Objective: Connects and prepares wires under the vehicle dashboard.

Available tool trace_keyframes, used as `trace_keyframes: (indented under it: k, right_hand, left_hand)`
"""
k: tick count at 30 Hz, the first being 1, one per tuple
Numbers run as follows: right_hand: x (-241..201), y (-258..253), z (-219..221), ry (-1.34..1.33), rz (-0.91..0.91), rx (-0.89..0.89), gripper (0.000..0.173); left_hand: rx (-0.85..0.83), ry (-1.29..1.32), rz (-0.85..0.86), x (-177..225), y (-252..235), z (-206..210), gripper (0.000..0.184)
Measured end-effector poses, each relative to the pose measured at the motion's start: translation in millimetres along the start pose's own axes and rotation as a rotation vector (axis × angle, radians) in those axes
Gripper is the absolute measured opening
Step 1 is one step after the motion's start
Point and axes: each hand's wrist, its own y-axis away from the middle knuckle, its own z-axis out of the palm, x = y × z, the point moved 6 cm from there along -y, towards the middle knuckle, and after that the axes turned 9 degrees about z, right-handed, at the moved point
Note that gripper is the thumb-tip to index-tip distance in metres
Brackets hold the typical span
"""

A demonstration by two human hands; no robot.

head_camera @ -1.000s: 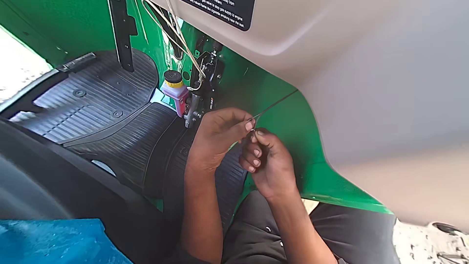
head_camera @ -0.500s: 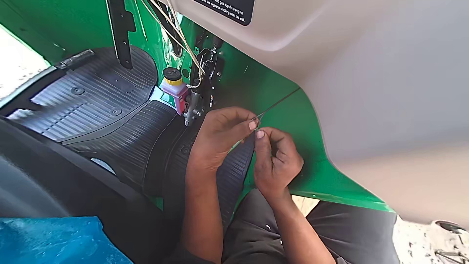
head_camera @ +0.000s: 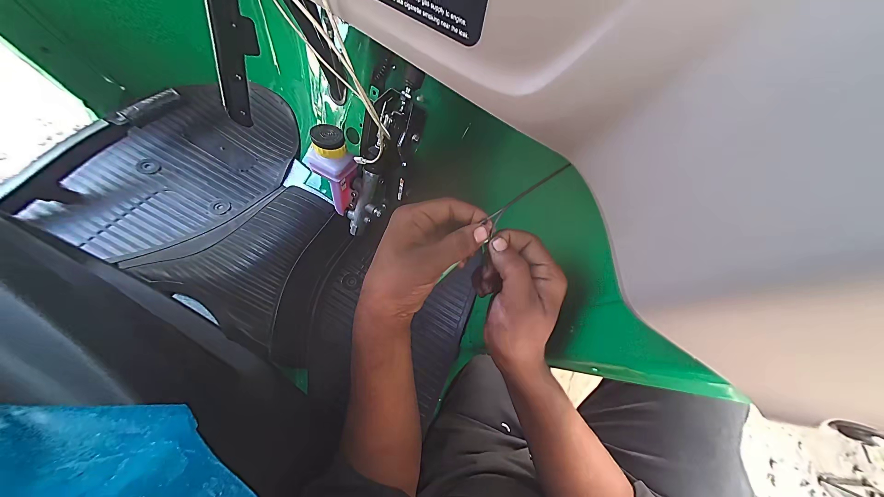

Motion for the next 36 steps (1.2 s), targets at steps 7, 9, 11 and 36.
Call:
trace_keyframes:
  k: [7, 9, 11, 36]
  right_hand:
    - [4.4, 1.8, -2.9, -0.114, 0.037, -0.089, 0.014]
    - [5.3, 4.5, -4.1, -0.112, 0.032, -0.083, 0.015]
    - [5.7, 7.5, -5.7, -0.088, 0.049, -0.067, 0.017]
    - [-16.1, 232.5, -232.7, 1.567, 0.715, -0.557, 0.028]
  left_hand:
    - [0.007, 0.052, -0.030, -2.1, 1.0, -1.5, 0.013]
    - [0.016, 0.082, -0.053, -3.7, 1.7, -1.0, 0.014]
    - [0.024, 0.104, -0.061, -4.8, 2.4, -1.6, 0.015]
    - [-0.048, 0.283, -0.137, -23.3, 3.1, 7.8, 0.016]
